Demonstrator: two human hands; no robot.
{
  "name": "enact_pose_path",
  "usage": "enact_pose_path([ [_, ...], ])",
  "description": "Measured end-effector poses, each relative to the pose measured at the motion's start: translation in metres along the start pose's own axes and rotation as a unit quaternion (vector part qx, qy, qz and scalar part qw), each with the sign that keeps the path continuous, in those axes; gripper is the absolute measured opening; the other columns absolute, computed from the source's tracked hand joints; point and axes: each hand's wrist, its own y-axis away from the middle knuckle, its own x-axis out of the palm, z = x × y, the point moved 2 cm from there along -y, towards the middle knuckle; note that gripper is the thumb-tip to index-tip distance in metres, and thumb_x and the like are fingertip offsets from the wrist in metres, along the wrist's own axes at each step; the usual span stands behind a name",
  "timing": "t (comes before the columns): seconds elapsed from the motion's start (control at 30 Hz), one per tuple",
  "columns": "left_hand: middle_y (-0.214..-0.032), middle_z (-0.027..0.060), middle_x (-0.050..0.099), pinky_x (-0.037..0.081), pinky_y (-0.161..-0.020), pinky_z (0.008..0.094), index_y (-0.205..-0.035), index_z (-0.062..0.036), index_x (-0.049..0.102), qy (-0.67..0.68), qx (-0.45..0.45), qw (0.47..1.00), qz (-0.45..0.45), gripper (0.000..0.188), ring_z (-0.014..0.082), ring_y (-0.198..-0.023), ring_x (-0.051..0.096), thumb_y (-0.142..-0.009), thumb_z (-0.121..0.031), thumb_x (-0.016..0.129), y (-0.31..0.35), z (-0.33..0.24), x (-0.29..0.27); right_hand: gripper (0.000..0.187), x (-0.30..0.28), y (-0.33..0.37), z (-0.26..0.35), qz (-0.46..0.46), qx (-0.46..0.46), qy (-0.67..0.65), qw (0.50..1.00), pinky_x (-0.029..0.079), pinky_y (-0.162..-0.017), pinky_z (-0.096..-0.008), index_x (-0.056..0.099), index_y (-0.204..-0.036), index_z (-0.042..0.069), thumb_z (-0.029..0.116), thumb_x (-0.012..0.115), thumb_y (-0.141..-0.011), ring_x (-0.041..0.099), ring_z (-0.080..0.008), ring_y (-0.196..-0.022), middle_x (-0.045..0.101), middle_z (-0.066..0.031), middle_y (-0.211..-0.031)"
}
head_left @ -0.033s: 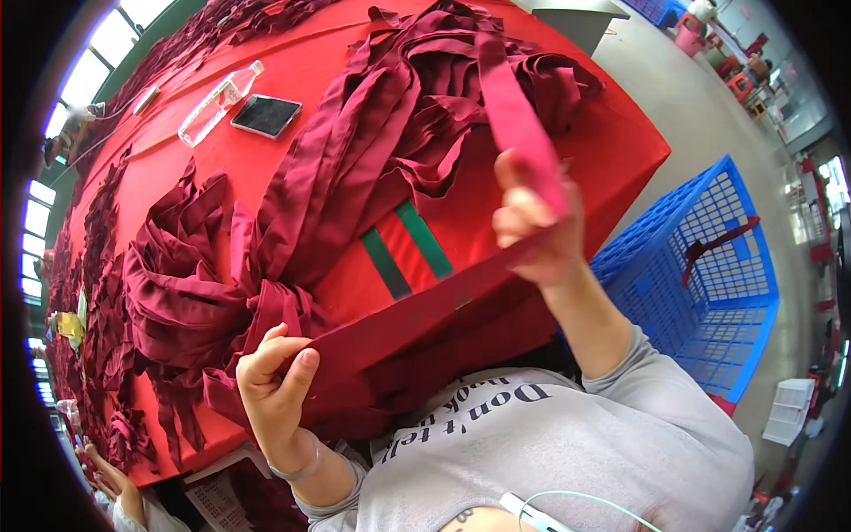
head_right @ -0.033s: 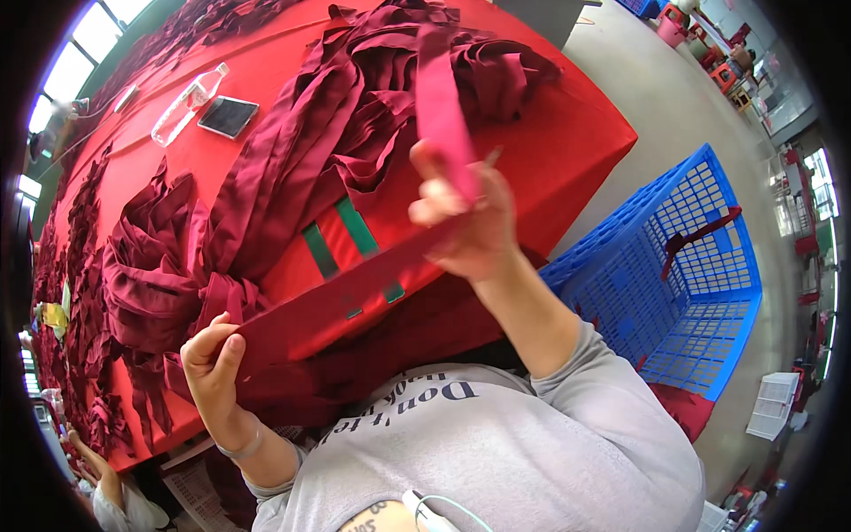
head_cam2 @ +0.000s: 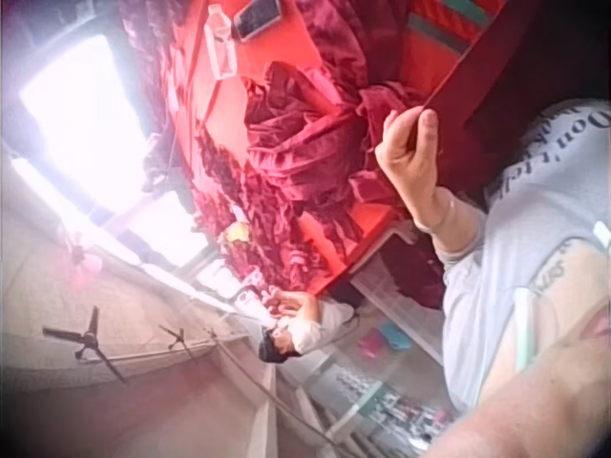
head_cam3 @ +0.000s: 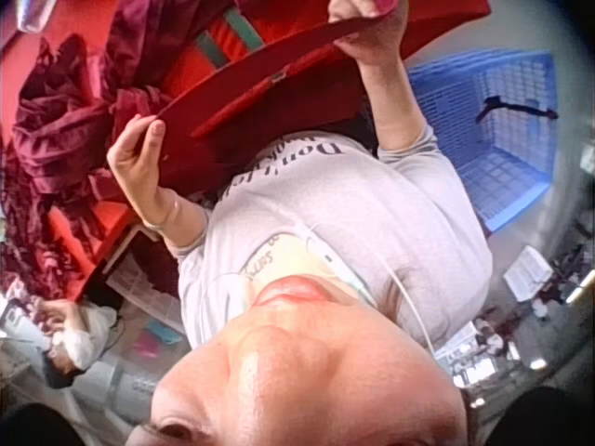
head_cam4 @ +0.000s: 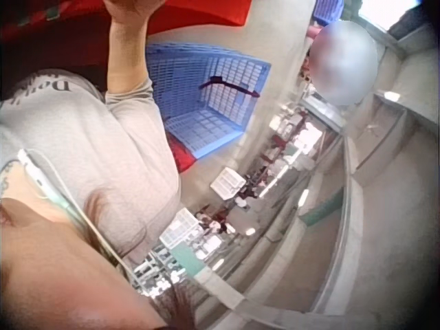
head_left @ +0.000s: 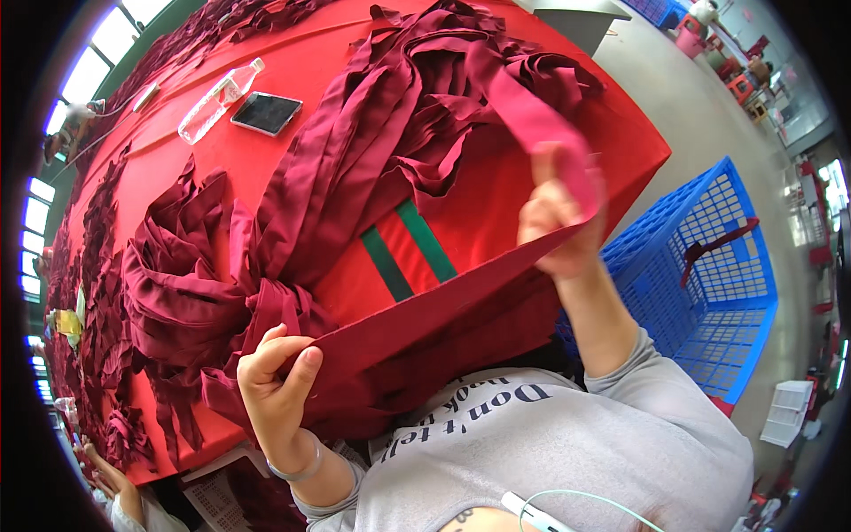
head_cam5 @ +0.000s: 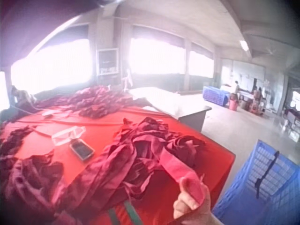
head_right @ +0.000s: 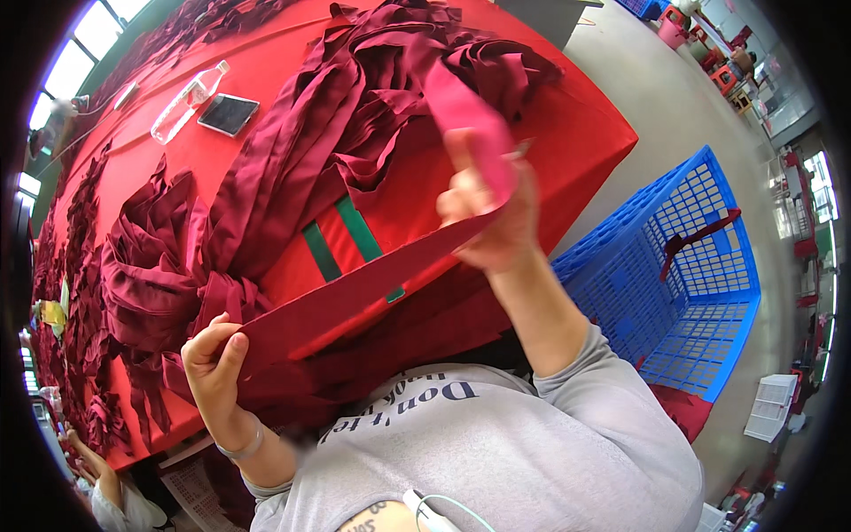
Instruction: The person aligns fabric strips across markers on a table and cuts them using a handheld cutting tool.
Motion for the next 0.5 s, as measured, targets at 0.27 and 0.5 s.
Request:
enact_pose_path([
  [0.27,-0.064,0.0080,0.052,0.041,-0.060,0.0354,-0.074,-0.0025,0.065,-0.308,0.057,0.950,-0.004,0.020,0.0251,-0.061,0.050,-0.072,-0.014,0.082,-0.001,-0.013,0.044,0.021,0.018,0.060,0.143,-0.444,-0.210,0.255,0.833,0.028,-0.043,-0.0255,0.071,-0.113,0.014,0.020,0.065,-0.094,0.038,-0.0095,-0.047,0.057,0.0027,-0.066],
  [0.5,-0.071,0.0052,0.061,0.039,-0.077,0.0371,-0.075,-0.0073,0.066,-0.420,0.077,0.904,0.033,0.024,0.0260,-0.063,0.054,-0.082,-0.028,0.075,0.004,0.005,0.073,0.019,-0.033,0.091,0.243,-0.638,-0.319,0.388,0.584,0.037,-0.041,-0.0266,0.059,-0.088,0.012,0.014,0.077,-0.083,0.044,-0.0125,-0.045,0.054,0.0013,-0.066],
])
